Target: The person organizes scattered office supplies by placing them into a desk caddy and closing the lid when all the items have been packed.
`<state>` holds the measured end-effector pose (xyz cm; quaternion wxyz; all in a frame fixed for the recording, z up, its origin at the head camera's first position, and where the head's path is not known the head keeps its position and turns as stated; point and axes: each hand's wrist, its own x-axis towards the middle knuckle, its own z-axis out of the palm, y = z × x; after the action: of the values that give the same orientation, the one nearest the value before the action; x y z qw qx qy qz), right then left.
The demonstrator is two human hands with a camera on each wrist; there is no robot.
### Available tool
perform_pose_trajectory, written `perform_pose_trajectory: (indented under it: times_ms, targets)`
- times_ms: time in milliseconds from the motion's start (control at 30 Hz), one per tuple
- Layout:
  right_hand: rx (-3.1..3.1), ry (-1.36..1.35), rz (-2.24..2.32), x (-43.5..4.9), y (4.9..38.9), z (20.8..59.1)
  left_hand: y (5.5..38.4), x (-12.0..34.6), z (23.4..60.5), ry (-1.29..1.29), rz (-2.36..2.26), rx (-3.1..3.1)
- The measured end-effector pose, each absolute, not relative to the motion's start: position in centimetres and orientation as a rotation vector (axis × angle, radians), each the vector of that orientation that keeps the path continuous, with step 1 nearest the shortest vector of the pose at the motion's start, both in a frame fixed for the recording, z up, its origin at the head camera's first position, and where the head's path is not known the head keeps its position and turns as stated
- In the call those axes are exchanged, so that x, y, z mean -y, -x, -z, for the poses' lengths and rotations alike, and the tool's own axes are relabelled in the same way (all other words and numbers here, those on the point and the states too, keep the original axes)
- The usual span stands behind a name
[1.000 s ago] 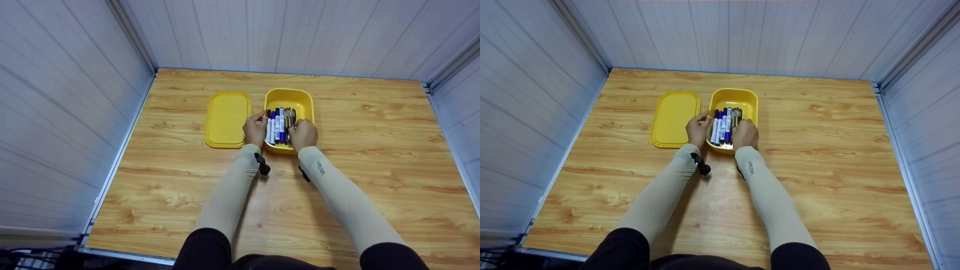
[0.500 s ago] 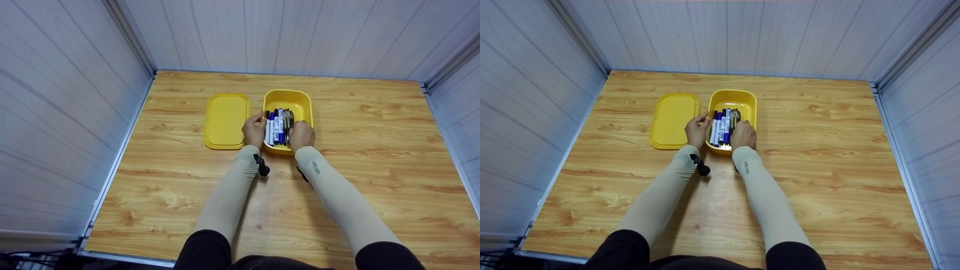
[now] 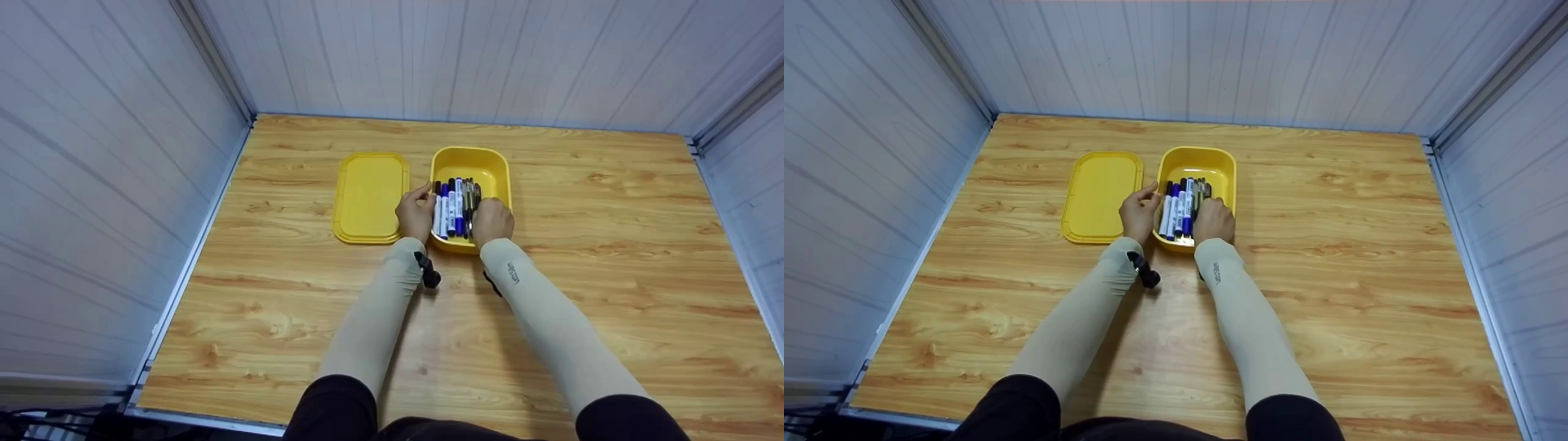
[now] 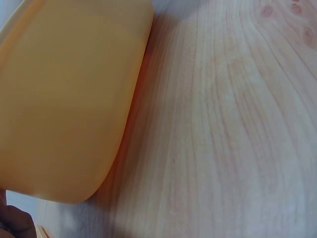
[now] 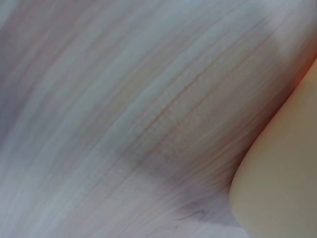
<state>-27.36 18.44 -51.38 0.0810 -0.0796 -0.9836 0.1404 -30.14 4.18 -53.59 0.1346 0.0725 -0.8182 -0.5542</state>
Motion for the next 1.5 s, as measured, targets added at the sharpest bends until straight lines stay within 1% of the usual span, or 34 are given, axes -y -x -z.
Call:
perform_pose_trajectory:
  times_ms: [700,1033,1500]
  targets:
    - [3.028,0.299,-0.423,-18.08,27.71,52.03,29.93,-4.1,53.79,-0.237,1.695,2.352]
    - [3.081,0.234,-0.4,-18.24,27.75,51.95,30.0,-4.18,53.76,-0.203,1.676,2.346]
    - [3.049,0.209,-0.438,-18.27,27.88,51.61,30.1,-4.11,53.53,-0.213,1.685,2.354]
